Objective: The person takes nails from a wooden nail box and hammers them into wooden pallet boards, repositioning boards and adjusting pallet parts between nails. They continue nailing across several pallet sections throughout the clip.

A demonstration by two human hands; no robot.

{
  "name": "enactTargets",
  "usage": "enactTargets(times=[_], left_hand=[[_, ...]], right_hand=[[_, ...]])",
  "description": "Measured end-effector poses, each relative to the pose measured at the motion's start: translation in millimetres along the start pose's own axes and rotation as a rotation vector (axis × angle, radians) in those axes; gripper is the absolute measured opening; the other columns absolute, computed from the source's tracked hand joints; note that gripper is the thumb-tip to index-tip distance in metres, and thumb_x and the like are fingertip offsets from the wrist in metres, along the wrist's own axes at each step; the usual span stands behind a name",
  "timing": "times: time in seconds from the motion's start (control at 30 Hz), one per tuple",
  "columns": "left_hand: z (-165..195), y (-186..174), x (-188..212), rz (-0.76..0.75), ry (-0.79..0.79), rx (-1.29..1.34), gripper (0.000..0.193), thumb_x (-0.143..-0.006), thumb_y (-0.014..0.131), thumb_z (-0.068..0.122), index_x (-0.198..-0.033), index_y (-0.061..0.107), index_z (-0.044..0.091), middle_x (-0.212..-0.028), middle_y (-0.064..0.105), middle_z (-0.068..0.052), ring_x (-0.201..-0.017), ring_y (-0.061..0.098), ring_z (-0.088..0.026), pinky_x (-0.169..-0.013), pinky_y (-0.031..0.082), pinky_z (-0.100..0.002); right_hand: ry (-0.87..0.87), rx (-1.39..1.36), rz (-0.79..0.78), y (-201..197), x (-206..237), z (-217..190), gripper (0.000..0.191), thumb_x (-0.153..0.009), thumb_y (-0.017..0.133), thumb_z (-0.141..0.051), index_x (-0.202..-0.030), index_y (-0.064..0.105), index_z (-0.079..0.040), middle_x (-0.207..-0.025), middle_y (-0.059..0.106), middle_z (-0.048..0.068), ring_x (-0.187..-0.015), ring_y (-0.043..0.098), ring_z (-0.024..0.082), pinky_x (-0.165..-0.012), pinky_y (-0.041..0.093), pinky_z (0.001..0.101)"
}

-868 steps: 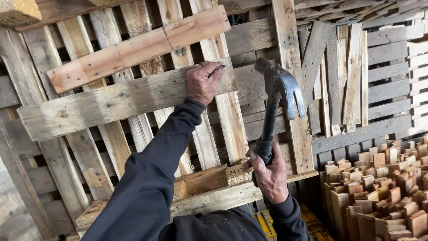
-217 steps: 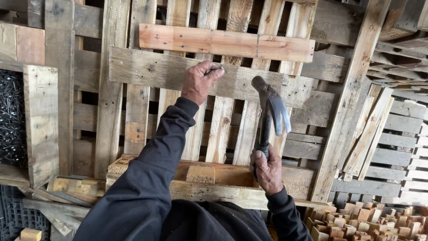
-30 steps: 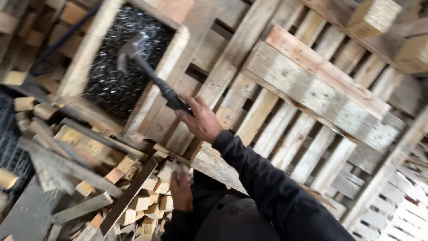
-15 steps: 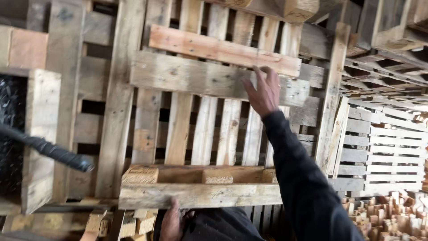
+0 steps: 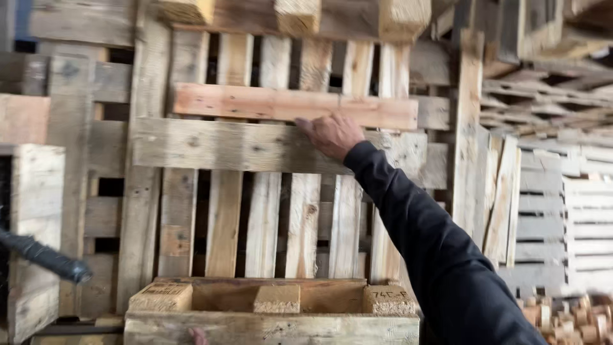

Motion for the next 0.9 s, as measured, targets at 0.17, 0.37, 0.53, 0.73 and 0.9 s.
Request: enactTargets(times=[0.17,0.37,0.53,0.73,0.9], left_hand=[[21,29,-10,0.022,0.047,-0.046,0.068,-0.097,0.052,0.050,-0.155,0.038,0.017,-0.143,0.053,-0.011,-0.128,0.059,-0.026,-0.102,0.054,-0.050],[46,67,-41,0.018,0.060,-0.047,0.068,-0.096,0.054,0.049,-0.153,0.040,0.014,-0.142,0.054,-0.012,-0.127,0.060,-0.027,-0.101,0.054,-0.051],[66,100,-66,0.014,0.080,-0.051,0.068,-0.096,0.055,0.049,-0.151,0.042,0.012,-0.142,0.055,-0.013,-0.126,0.060,-0.028,-0.100,0.055,-0.052],[78,137,-84,0.011,0.130,-0.060,0.068,-0.095,0.057,0.049,-0.149,0.045,0.010,-0.141,0.056,-0.014,-0.125,0.061,-0.029,-0.099,0.055,-0.053],[65,162,-97,-0.008,0.162,-0.092,0.068,-0.094,0.059,0.049,-0.148,0.047,0.008,-0.140,0.056,-0.015,-0.124,0.062,-0.029,-0.098,0.056,-0.054]], right_hand=[[0.128,-0.205,-0.191,-20,24,7,0.049,-0.110,0.046,-0.044,-0.084,0.070,-0.010,-0.071,0.068,0.013,-0.061,0.065,0.030,-0.052,0.051,0.0445],[0.300,-0.258,-0.239,32,72,65,0.032,-0.105,0.047,-0.034,-0.108,0.072,-0.015,-0.066,0.065,0.012,-0.052,0.060,0.031,-0.051,0.047,0.0470],[0.095,0.000,-0.009,37,116,96,0.049,-0.100,0.043,-0.017,-0.146,0.058,-0.013,-0.083,0.068,0.016,-0.056,0.059,0.032,-0.054,0.047,0.0498],[0.740,-0.279,-0.024,93,190,174,0.039,-0.108,0.050,-0.039,-0.093,0.073,-0.011,-0.082,0.070,0.018,-0.073,0.066,0.043,-0.066,0.052,0.0533],[0.738,-0.207,0.066,109,186,168,0.040,-0.106,0.051,-0.039,-0.097,0.073,-0.006,-0.080,0.070,0.020,-0.067,0.067,0.037,-0.060,0.056,0.0477]])
Point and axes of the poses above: each hand's wrist, its own x-axis away from the middle knuckle, its own y-axis out of the palm, z = x × y, the point moved 10 cm from there along -x, towards the middle knuckle
